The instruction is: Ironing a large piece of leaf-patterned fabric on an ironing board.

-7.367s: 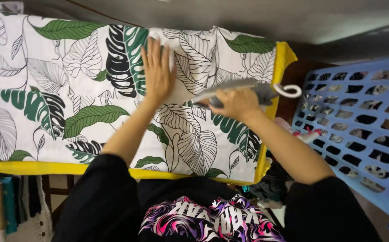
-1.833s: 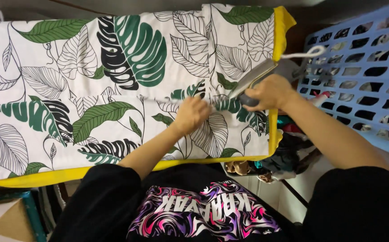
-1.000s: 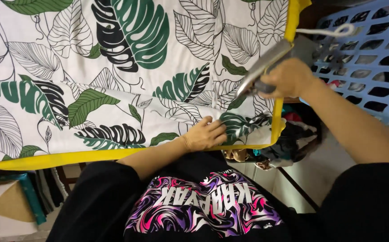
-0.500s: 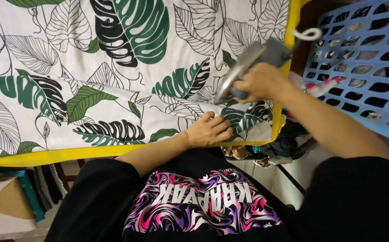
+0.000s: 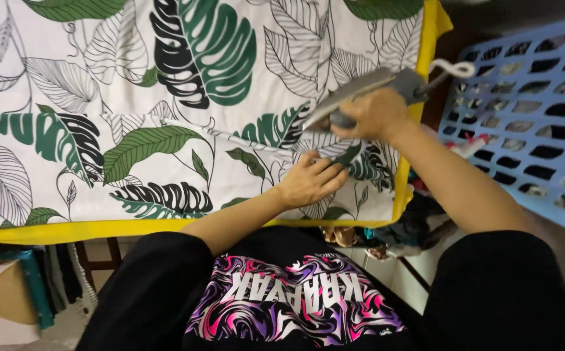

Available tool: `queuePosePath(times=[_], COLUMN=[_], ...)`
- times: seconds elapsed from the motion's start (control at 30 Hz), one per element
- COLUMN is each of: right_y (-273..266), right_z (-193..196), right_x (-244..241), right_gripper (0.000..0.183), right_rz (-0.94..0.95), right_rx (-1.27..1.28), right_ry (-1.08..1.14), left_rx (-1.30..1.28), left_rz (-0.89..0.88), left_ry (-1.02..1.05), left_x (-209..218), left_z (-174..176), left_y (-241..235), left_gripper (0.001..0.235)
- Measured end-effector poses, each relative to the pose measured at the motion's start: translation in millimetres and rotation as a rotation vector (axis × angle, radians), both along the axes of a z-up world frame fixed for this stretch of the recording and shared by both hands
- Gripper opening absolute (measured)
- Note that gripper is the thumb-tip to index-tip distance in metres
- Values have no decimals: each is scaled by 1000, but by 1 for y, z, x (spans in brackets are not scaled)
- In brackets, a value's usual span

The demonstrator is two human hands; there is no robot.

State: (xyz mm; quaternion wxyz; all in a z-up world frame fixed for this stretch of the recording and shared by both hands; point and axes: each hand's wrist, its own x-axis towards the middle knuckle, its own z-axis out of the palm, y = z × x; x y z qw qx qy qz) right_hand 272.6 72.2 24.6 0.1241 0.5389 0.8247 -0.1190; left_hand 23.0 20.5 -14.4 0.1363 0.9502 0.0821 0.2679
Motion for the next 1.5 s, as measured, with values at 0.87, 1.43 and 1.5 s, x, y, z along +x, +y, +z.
queuePosePath(times=[0.87, 1.43, 1.5], right_y=[86, 125, 101], right_z=[-8, 17, 22], right_x=[-116, -185, -199], right_gripper=[52, 50, 46], right_rz=[-3, -87, 24], right_rx=[153, -82, 2], right_ry=[135, 63, 138], left_rx=[-147, -422, -113], left_rz=[863, 596, 813], left_ry=[444, 575, 299], left_x=[-205, -328, -365], left_z=[-70, -38, -56], left_y=[255, 226, 245], left_gripper=[65, 51, 69])
